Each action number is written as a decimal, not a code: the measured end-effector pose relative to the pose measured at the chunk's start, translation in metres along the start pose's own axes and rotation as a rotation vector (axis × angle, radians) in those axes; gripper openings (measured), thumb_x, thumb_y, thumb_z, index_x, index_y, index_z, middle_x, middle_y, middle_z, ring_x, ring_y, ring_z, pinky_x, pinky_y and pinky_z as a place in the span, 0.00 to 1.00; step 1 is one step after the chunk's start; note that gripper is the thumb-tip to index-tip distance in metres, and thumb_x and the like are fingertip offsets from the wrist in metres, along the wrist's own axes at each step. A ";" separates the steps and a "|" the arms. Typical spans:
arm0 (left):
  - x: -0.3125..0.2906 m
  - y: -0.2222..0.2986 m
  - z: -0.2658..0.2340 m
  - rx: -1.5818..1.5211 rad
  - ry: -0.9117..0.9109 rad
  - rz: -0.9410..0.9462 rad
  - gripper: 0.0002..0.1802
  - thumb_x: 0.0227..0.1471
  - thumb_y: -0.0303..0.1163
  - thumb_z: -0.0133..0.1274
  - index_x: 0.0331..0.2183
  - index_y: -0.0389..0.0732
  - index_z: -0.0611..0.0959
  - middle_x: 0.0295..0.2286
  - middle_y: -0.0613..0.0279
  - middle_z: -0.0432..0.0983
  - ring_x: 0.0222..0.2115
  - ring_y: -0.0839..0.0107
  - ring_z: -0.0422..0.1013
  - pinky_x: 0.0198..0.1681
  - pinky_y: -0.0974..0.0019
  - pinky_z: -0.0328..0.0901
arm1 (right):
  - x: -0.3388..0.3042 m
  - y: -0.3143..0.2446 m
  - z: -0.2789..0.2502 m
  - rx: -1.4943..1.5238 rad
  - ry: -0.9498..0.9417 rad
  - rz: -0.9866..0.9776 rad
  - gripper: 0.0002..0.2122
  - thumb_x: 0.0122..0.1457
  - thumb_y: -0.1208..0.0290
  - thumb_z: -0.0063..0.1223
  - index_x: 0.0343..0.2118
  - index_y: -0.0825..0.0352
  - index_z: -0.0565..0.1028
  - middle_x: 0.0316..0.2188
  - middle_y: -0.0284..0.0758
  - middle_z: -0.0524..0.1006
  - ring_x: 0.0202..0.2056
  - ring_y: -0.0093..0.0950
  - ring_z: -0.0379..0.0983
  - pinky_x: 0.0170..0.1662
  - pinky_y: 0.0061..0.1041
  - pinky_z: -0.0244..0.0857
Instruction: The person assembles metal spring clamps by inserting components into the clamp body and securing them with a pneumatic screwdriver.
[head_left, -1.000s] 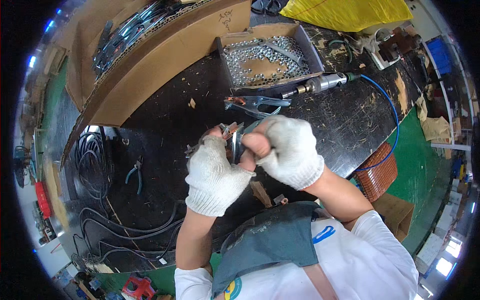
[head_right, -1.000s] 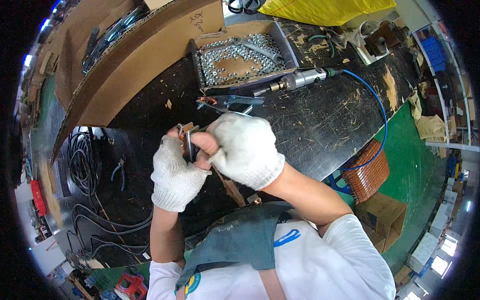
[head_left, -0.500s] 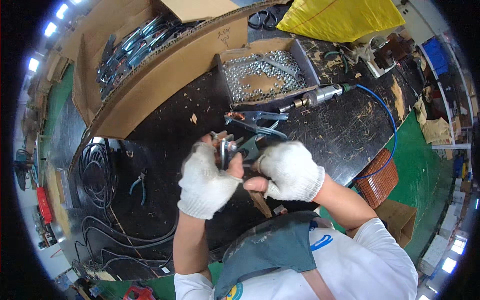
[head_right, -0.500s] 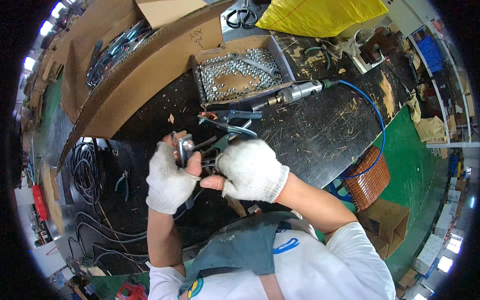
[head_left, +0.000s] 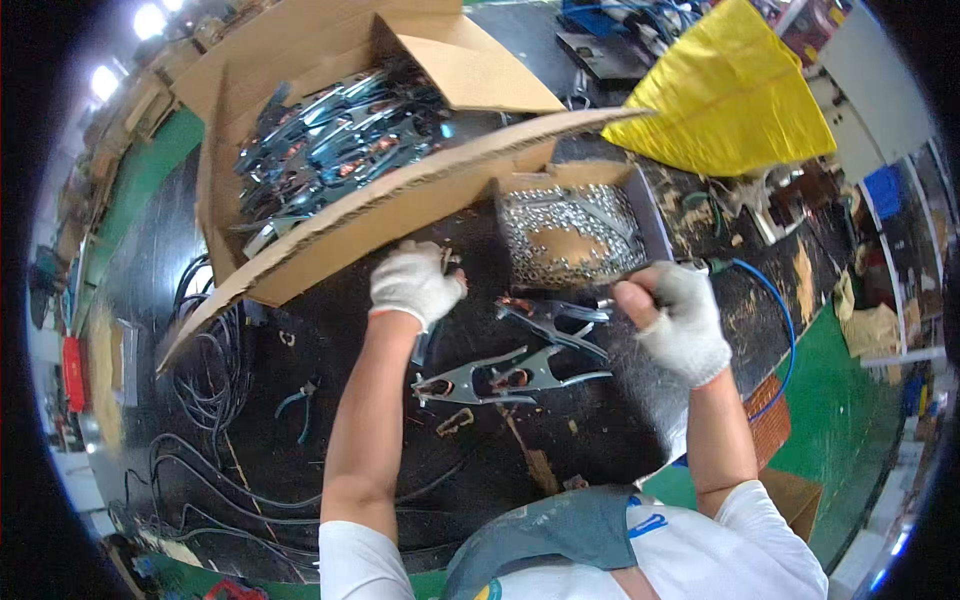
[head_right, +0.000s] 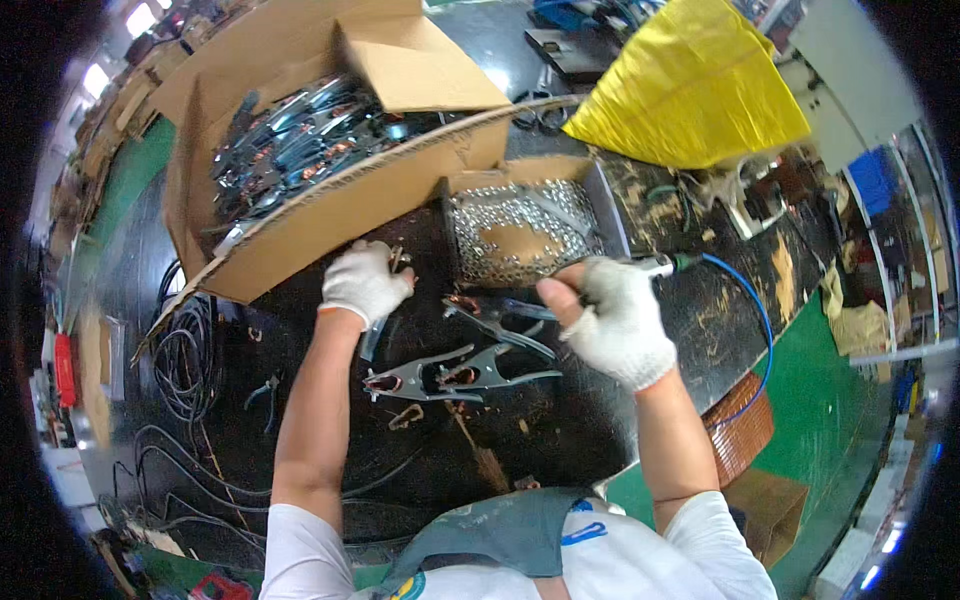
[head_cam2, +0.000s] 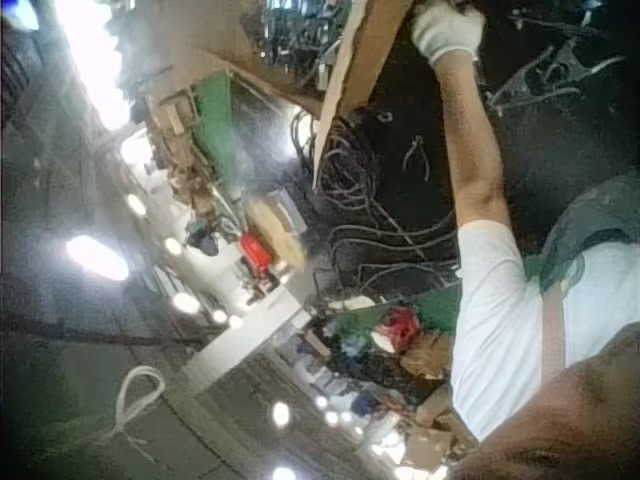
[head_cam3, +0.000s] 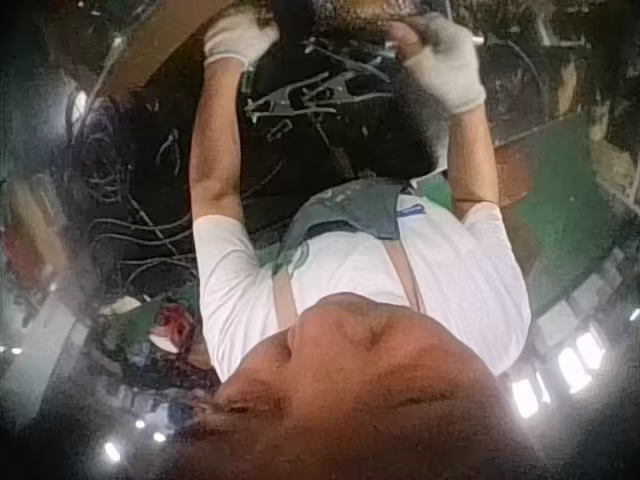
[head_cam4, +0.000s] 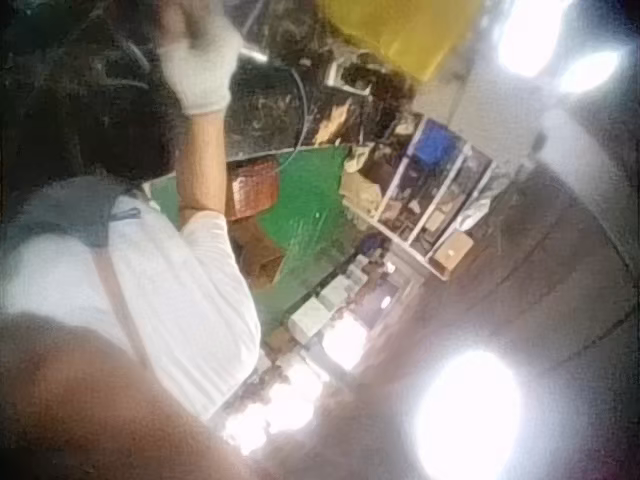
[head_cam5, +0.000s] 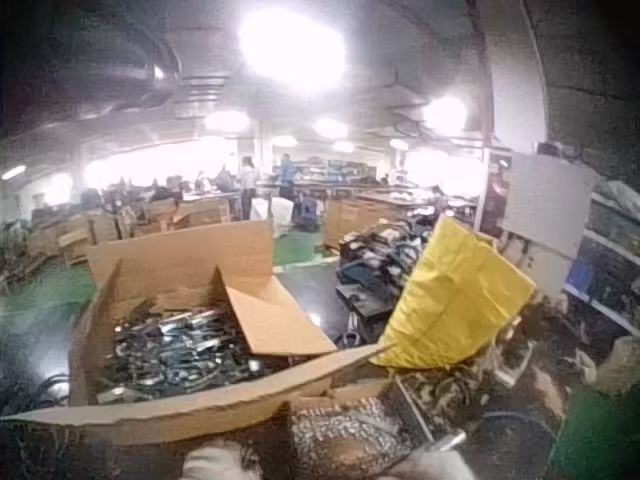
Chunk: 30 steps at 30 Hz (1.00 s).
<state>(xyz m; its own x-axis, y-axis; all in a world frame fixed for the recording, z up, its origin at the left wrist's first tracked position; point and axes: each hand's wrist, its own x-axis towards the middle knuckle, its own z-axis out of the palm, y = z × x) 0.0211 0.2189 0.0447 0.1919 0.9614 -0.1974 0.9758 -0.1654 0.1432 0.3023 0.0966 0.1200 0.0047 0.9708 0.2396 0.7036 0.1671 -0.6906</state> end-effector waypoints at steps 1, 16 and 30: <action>-0.006 -0.002 0.000 0.010 0.022 0.011 0.28 0.48 0.51 0.58 0.40 0.35 0.84 0.42 0.38 0.77 0.44 0.46 0.76 0.49 0.50 0.70 | 0.007 -0.008 -0.006 0.067 0.000 -0.034 0.09 0.56 0.69 0.63 0.30 0.71 0.82 0.23 0.42 0.79 0.26 0.36 0.78 0.34 0.31 0.70; -0.235 -0.004 0.049 -0.386 0.367 0.100 0.15 0.46 0.35 0.66 0.37 0.42 0.85 0.36 0.50 0.81 0.35 0.52 0.78 0.40 0.52 0.73 | -0.005 -0.042 0.134 -0.591 -0.809 -0.503 0.14 0.47 0.69 0.57 0.36 0.72 0.79 0.34 0.49 0.80 0.37 0.46 0.80 0.40 0.41 0.75; -0.249 0.030 0.084 -0.582 0.304 0.204 0.14 0.48 0.33 0.66 0.37 0.38 0.85 0.32 0.49 0.81 0.33 0.50 0.79 0.38 0.56 0.73 | -0.063 0.039 0.048 0.510 -0.169 0.399 0.16 0.54 0.68 0.67 0.42 0.72 0.77 0.31 0.38 0.81 0.29 0.29 0.77 0.35 0.29 0.72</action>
<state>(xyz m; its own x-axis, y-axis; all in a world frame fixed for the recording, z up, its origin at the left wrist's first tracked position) 0.0110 -0.0440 0.0166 0.2453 0.9566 0.1575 0.6917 -0.2865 0.6630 0.2954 0.0502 0.0451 0.0541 0.9818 -0.1822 0.2468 -0.1900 -0.9503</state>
